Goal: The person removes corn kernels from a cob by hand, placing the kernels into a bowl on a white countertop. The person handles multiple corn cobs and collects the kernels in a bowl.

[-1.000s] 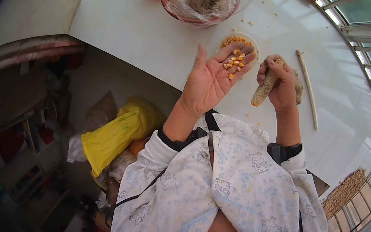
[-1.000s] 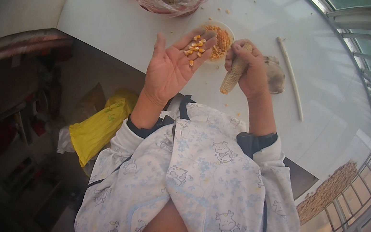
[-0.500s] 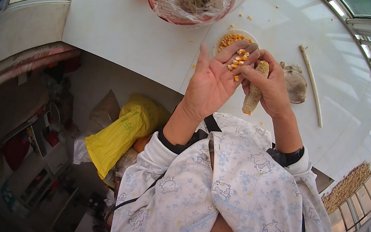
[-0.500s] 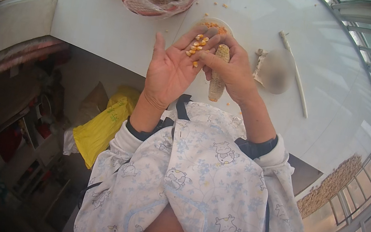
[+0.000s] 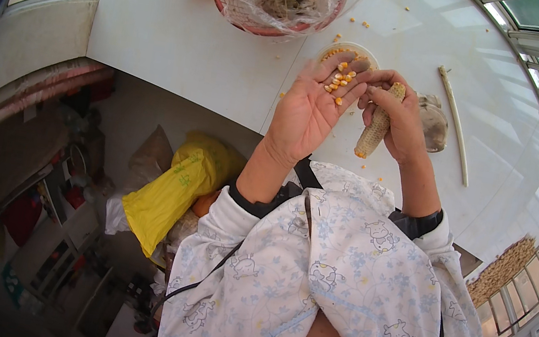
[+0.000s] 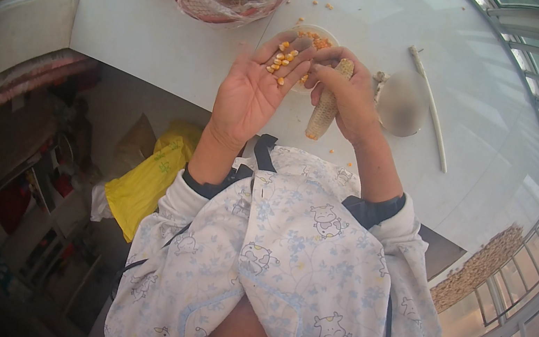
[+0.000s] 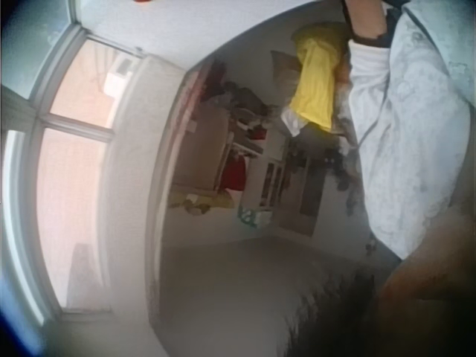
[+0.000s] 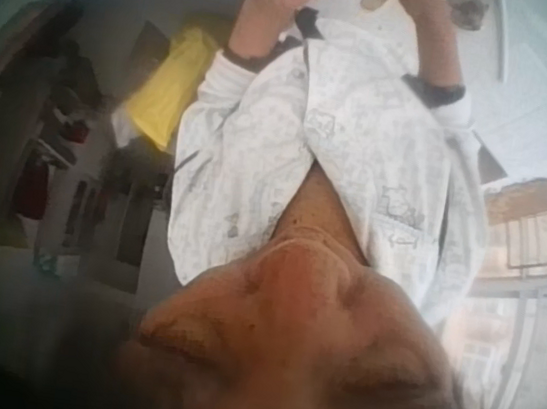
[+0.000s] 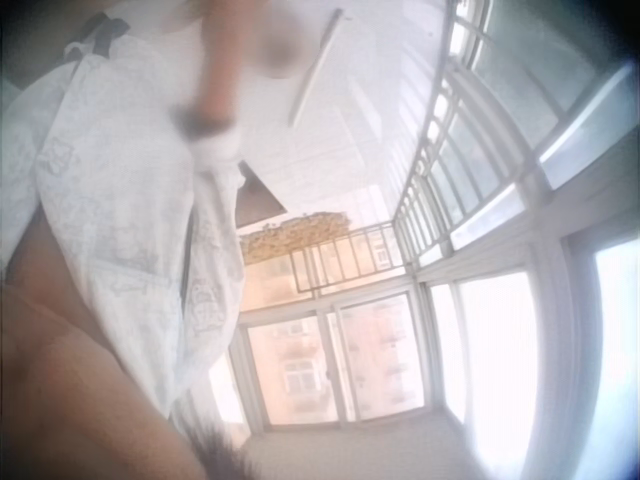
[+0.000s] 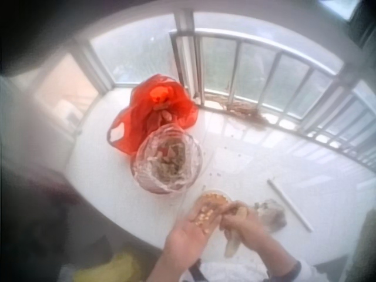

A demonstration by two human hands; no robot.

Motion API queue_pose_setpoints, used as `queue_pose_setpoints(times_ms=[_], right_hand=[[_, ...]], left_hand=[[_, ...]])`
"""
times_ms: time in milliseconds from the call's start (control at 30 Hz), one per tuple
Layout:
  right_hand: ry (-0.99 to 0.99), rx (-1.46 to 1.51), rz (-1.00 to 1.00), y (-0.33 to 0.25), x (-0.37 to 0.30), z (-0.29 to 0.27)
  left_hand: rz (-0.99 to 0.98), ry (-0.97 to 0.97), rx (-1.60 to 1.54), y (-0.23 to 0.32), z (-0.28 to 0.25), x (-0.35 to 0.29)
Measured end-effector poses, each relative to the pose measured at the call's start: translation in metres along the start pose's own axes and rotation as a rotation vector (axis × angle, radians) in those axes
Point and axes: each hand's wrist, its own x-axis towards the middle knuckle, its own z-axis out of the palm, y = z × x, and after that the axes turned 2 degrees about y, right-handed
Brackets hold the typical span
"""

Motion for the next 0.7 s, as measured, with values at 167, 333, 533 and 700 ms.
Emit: queue_pose_setpoints(times_ms=[167, 333, 533, 700], right_hand=[[0.067, -0.220, 0.020, 0.009, 0.013, -0.002], [0.038, -0.307, -0.047, 0.023, 0.027, -0.001], [-0.002, -0.295, -0.086, 0.031, 0.033, -0.012], [-0.015, -0.359, -0.083, 0.030, 0.032, -0.017]], left_hand=[[0.039, 0.005, 0.143, 0.000, -0.004, 0.003], [0.044, 0.034, 0.251, -0.001, -0.011, 0.008], [0.019, 0.028, 0.280, -0.001, -0.025, 0.016], [0.024, 0.073, 0.253, -0.003, -0.024, 0.019]])
